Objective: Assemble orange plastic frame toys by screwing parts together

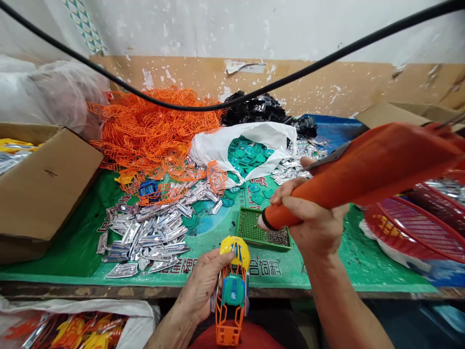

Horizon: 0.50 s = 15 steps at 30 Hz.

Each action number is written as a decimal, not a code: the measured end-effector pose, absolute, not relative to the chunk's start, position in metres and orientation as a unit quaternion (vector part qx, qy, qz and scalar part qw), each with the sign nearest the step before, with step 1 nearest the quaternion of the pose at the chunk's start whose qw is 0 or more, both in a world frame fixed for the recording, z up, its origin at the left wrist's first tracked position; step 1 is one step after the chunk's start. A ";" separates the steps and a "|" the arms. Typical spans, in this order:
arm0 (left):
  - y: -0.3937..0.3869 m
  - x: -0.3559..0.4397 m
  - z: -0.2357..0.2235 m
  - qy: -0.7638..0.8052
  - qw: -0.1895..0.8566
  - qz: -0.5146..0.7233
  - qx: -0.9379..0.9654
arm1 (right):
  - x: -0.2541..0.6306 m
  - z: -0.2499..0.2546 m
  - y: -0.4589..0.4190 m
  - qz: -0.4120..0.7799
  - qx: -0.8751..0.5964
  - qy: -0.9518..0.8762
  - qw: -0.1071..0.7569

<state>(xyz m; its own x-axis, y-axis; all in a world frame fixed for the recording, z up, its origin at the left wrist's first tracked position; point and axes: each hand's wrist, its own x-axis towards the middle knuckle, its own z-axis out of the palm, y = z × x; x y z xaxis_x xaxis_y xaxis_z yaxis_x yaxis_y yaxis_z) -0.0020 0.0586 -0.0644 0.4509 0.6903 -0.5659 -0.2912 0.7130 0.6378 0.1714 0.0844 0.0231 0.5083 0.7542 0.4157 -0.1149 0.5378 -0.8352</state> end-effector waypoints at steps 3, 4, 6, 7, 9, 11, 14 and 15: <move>0.059 -0.002 -0.064 0.432 0.821 0.288 0.236 | 0.189 0.014 0.106 0.219 -0.417 -0.408 0.782; 0.059 -0.002 -0.064 0.432 0.823 0.283 0.236 | 0.194 0.009 0.113 0.207 -0.427 -0.412 0.778; 0.059 -0.002 -0.062 0.431 0.824 0.282 0.237 | 0.202 -0.001 0.124 0.194 -0.450 -0.418 0.765; 0.059 -0.001 -0.061 0.430 0.824 0.283 0.237 | 0.204 -0.005 0.128 0.192 -0.460 -0.418 0.759; 0.059 -0.001 -0.060 0.426 0.825 0.284 0.237 | 0.205 -0.012 0.133 0.191 -0.470 -0.421 0.752; 0.060 -0.001 -0.060 0.429 0.823 0.287 0.237 | 0.203 -0.016 0.135 0.195 -0.468 -0.423 0.751; 0.061 0.000 -0.060 0.438 0.818 0.290 0.234 | 0.200 -0.018 0.136 0.210 -0.459 -0.420 0.754; 0.061 0.000 -0.059 0.439 0.817 0.291 0.234 | 0.199 -0.019 0.136 0.213 -0.455 -0.418 0.757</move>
